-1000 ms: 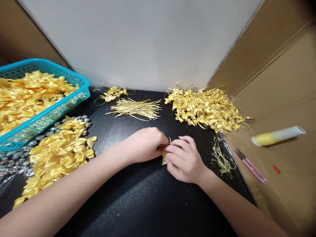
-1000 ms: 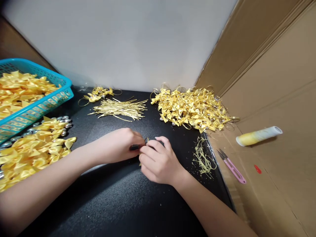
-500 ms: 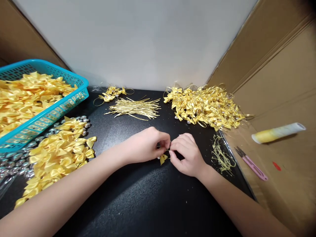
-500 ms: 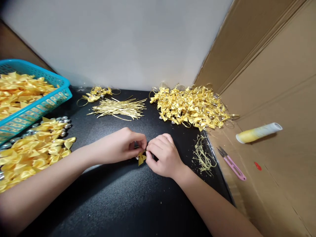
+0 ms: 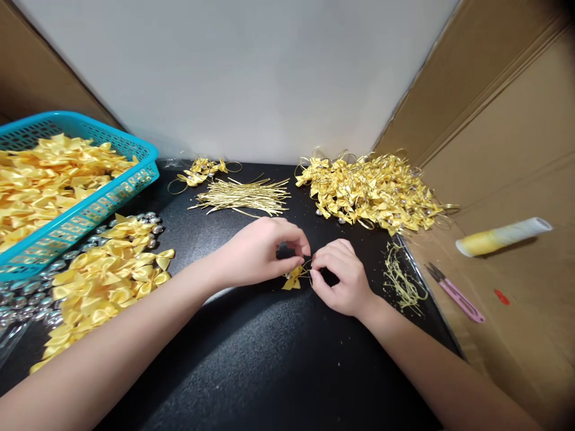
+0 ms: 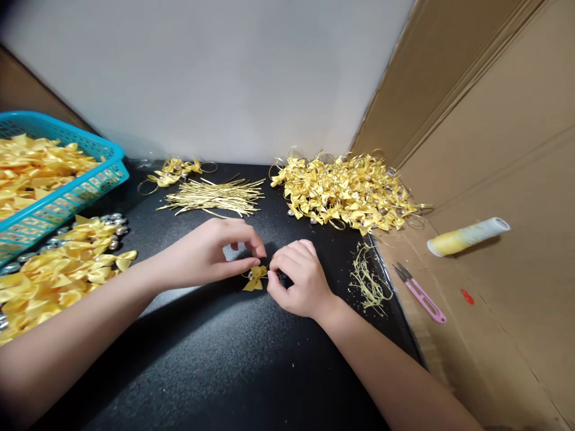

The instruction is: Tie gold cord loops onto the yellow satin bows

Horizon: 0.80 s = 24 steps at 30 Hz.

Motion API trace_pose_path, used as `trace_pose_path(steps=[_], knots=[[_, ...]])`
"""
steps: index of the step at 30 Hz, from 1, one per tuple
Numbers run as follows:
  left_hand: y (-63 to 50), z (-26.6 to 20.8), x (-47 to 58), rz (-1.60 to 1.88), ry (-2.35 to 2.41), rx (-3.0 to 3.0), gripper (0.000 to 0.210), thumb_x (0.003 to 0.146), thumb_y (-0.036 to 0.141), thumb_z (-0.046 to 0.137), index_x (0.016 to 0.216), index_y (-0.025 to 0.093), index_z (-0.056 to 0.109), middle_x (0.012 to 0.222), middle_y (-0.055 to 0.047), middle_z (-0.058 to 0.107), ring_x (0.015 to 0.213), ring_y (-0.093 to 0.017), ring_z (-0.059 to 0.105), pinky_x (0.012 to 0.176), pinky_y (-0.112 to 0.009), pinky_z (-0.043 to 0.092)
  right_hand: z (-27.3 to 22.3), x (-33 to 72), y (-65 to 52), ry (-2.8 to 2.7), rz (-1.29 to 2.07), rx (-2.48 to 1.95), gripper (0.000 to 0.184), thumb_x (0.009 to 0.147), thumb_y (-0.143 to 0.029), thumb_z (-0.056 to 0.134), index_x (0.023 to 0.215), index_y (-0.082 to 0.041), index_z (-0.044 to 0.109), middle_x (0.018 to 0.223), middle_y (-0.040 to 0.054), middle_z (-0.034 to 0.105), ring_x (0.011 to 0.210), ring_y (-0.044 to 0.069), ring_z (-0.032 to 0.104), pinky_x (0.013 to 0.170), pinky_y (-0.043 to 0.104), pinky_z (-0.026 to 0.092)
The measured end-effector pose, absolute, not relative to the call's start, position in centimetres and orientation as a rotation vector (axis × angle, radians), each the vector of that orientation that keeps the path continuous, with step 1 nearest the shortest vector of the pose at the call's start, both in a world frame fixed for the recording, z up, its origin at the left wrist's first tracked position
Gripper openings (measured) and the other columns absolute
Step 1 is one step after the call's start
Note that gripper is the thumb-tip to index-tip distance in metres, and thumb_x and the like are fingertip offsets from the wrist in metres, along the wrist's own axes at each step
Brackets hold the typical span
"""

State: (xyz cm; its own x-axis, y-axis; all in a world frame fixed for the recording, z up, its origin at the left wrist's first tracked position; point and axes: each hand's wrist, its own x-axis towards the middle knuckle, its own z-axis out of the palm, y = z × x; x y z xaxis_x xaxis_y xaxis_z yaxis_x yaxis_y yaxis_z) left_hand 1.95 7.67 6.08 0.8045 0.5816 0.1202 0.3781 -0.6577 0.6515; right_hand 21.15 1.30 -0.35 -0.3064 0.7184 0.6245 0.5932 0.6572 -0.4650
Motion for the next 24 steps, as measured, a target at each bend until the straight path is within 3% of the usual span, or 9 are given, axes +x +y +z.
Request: trace_pose_path(steps=[9,24], knots=[[7.4,3.9,2.9,0.348,0.68,2.389,0.014,0.083,0.028,0.065,0.077,0.017,0.072,0.08,-0.003,0.059,0.082,-0.017,0.054,0.075,-0.028,0.042,-0.2,21.2,1.2,-2.01,0.224,-1.035,0.011,0.083,-0.015,0.054,0.074,-0.021,0.055,0.072,0.0007,0.065,0.07,0.017,0.055,0.073,0.035,0.04],[8.5,3.2,2.6,0.192,0.619,2.346,0.013,0.082,0.022,0.064,0.077,0.019,0.076,0.072,0.0,0.055,0.077,-0.015,0.054,0.078,-0.028,0.041,-0.8,22.1,2.1,-1.851,0.192,-1.282,0.016,0.083,-0.015,0.053,0.068,-0.021,0.049,0.066,-0.0007,0.058,0.067,0.017,0.052,0.069,0.034,0.037]])
